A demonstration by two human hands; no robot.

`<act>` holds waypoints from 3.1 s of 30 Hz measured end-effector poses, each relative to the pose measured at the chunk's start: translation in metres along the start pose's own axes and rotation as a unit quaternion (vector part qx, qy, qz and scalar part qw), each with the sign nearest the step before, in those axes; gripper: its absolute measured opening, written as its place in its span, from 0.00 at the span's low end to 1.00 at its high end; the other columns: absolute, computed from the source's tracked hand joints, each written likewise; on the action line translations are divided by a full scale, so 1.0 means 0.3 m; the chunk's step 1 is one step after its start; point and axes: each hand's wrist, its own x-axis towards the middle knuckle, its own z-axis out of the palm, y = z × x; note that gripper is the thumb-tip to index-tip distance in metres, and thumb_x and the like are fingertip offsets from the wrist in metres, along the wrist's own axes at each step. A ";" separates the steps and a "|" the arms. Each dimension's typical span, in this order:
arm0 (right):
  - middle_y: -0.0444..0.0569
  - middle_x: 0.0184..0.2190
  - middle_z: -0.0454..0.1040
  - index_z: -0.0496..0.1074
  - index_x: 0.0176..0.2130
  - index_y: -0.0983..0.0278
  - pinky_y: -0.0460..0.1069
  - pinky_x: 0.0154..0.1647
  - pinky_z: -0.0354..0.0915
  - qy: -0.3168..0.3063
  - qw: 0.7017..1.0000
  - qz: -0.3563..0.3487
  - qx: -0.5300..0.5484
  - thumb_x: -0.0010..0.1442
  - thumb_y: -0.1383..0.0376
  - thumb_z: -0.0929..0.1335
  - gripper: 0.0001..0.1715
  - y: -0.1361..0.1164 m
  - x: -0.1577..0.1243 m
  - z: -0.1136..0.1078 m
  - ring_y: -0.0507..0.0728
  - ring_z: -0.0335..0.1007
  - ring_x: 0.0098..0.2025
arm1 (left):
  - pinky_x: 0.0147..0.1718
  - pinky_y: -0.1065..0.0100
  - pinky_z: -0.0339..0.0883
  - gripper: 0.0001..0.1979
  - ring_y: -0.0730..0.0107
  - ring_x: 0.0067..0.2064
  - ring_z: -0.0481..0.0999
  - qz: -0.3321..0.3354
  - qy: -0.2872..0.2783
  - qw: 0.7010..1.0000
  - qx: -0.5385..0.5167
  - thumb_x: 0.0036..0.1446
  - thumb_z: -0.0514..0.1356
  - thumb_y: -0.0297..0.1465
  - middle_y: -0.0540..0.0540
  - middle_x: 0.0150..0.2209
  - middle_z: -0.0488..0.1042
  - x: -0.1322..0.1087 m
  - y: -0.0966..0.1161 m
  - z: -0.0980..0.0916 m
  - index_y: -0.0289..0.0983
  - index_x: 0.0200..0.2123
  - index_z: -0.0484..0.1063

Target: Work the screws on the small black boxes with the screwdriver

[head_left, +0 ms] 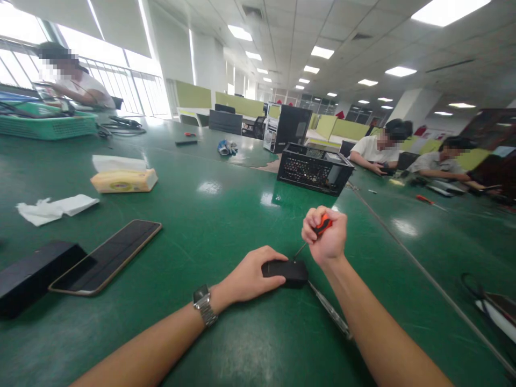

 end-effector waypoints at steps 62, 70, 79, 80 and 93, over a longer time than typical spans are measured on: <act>0.48 0.29 0.72 0.69 0.29 0.61 0.51 0.34 0.62 -0.153 0.649 0.038 -0.744 0.55 0.48 0.68 0.19 -0.050 -0.331 -0.346 0.57 0.66 0.32 | 0.44 0.66 0.66 0.16 0.63 0.42 0.73 -0.016 0.072 0.997 0.012 0.53 0.64 0.35 0.45 0.42 0.75 -0.043 -0.008 -0.022 0.37 0.45 0.75; 0.47 0.28 0.73 0.73 0.43 0.62 0.49 0.29 0.64 -0.193 0.785 0.143 -0.571 0.67 0.54 0.57 0.22 -0.115 -0.378 -0.279 0.55 0.69 0.27 | 0.43 0.66 0.66 0.15 0.64 0.42 0.74 -0.038 0.069 0.997 -0.008 0.53 0.64 0.34 0.45 0.41 0.76 -0.039 -0.006 -0.023 0.36 0.44 0.76; 0.48 0.32 0.75 0.77 0.39 0.59 0.51 0.36 0.64 -0.174 0.744 0.080 -0.640 0.62 0.54 0.64 0.16 -0.143 -0.356 -0.309 0.57 0.70 0.34 | 0.46 0.66 0.65 0.18 0.63 0.44 0.74 0.041 -0.004 0.999 0.026 0.51 0.64 0.34 0.46 0.44 0.76 -0.053 -0.002 -0.038 0.39 0.47 0.74; 0.48 0.32 0.75 0.77 0.39 0.59 0.51 0.35 0.64 -0.174 0.744 0.076 -0.641 0.62 0.54 0.64 0.16 -0.139 -0.354 -0.311 0.57 0.70 0.33 | 0.46 0.65 0.65 0.18 0.62 0.44 0.74 0.045 -0.004 0.999 0.027 0.51 0.64 0.34 0.46 0.44 0.76 -0.052 -0.006 -0.038 0.39 0.47 0.74; 0.50 0.34 0.73 0.77 0.42 0.57 0.51 0.36 0.67 -0.177 0.705 -0.055 -0.684 0.61 0.61 0.66 0.12 -0.112 -0.371 -0.307 0.57 0.71 0.36 | 0.46 0.65 0.64 0.17 0.62 0.45 0.73 0.049 -0.001 0.998 0.030 0.52 0.63 0.35 0.45 0.43 0.76 -0.051 -0.003 -0.030 0.39 0.47 0.74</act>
